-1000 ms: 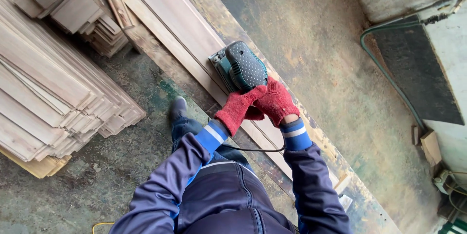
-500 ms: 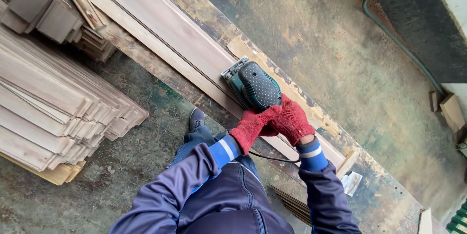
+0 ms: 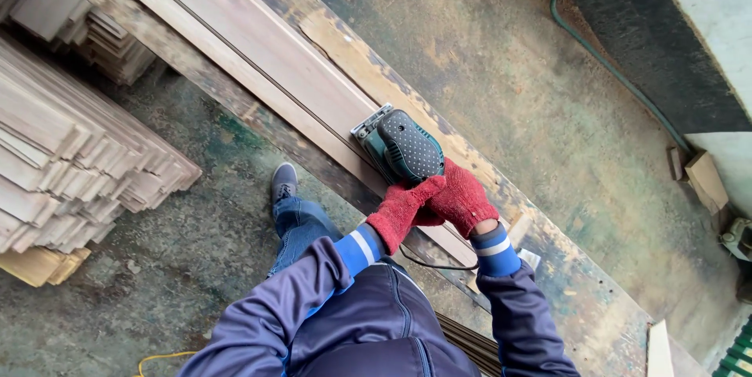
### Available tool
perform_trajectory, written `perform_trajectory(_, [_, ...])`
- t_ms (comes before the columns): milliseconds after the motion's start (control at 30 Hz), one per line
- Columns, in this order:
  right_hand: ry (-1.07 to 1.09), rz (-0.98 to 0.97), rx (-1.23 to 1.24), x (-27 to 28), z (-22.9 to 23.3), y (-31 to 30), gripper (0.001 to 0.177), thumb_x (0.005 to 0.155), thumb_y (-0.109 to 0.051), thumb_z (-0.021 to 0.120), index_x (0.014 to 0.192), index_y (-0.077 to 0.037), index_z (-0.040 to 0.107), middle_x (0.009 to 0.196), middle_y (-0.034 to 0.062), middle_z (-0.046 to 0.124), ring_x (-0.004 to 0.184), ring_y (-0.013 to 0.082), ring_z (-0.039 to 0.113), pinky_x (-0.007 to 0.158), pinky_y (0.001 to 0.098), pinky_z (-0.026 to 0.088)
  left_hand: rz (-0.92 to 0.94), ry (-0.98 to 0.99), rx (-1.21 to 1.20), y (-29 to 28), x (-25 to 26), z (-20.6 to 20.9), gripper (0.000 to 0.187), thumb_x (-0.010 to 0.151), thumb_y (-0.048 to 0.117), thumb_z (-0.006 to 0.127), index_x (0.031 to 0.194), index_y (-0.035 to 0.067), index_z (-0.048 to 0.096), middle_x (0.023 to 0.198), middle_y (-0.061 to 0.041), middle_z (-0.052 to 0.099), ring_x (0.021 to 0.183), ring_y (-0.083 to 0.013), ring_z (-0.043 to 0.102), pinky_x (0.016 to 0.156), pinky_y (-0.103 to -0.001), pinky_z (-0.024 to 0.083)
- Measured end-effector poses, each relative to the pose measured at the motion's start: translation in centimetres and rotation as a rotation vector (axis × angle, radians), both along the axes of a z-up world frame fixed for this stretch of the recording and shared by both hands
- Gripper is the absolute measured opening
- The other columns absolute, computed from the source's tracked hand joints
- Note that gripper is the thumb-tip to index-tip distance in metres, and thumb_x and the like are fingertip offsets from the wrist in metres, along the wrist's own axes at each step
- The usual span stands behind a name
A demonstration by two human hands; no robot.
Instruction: Sanding a long piece of wood using a handheld sanding block and an orbital electric sander.
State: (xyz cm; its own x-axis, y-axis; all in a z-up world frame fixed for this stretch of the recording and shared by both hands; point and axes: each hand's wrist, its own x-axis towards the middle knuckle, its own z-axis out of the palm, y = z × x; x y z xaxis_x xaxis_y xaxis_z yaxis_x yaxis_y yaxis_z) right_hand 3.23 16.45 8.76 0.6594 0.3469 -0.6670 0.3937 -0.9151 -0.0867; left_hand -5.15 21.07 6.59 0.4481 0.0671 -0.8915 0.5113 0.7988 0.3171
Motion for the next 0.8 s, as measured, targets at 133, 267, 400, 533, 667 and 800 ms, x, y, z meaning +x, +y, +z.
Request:
perform_trajectory(133, [0.005,-0.019,-0.021,0.3,1.5,-4.0,0.047,0.09,-0.036,0.059,0.12,-0.002,0.073,0.116,0.0244,0.075,0.12,0.0415,0.067,0.103,0.0506,0.055,0.233,-0.111,-0.15,-6.6,0.6,-5.3,0.083,0.062,0.028,0.102,0.129,-0.003,0.065,0.109,-0.031,0.071,0.092,-0.0489,0.073,0.07,-0.059,0.067])
perform_trajectory(267, [-0.005,-0.067,-0.116,-0.7,5.4,-5.9,0.047,0.094,-0.029,0.057,0.122,0.005,0.071,0.118,0.0283,0.074,0.123,0.0413,0.066,0.105,0.0484,0.054,0.27,-0.162,-0.219,-11.1,0.8,-5.7,0.078,0.065,0.025,0.102,0.126,-0.006,0.064,0.103,-0.032,0.071,0.086,-0.0519,0.073,0.07,-0.062,0.066])
perform_trajectory(400, [0.004,-0.106,-0.128,0.2,4.7,-10.8,0.05,0.093,-0.034,0.053,0.122,0.001,0.072,0.119,0.0255,0.074,0.124,0.0389,0.066,0.106,0.0469,0.054,0.238,-0.166,-0.236,-15.6,1.3,-6.6,0.076,0.067,0.023,0.102,0.124,-0.008,0.063,0.101,-0.031,0.071,0.083,-0.0513,0.073,0.068,-0.062,0.065])
perform_trajectory(533, [-0.027,-0.134,-0.048,2.1,0.8,-17.9,0.049,0.089,-0.042,0.052,0.117,-0.009,0.073,0.11,0.0218,0.076,0.117,0.0393,0.068,0.1,0.0498,0.056,0.148,-0.219,-0.255,-19.5,1.5,-7.5,0.069,0.071,0.026,0.101,0.122,-0.004,0.067,0.099,-0.024,0.073,0.084,-0.0453,0.075,0.07,-0.058,0.066])
perform_trajectory(667, [-0.009,-0.201,-0.035,1.5,2.8,-19.8,0.047,0.089,-0.038,0.05,0.121,-0.01,0.072,0.112,0.0217,0.075,0.117,0.0404,0.067,0.099,0.0497,0.057,0.11,-0.229,-0.262,-23.1,2.2,-7.9,0.066,0.073,0.026,0.1,0.123,-0.003,0.067,0.1,-0.022,0.074,0.084,-0.0444,0.075,0.072,-0.058,0.067])
perform_trajectory(800, [-0.054,-0.239,-0.104,2.0,2.3,-23.0,0.05,0.086,-0.037,0.054,0.113,-0.002,0.078,0.107,0.0245,0.077,0.117,0.0403,0.069,0.098,0.0481,0.056,0.061,-0.242,-0.3,-25.3,2.8,-7.5,0.07,0.072,0.024,0.099,0.125,-0.005,0.066,0.101,-0.022,0.073,0.086,-0.0446,0.075,0.071,-0.059,0.066])
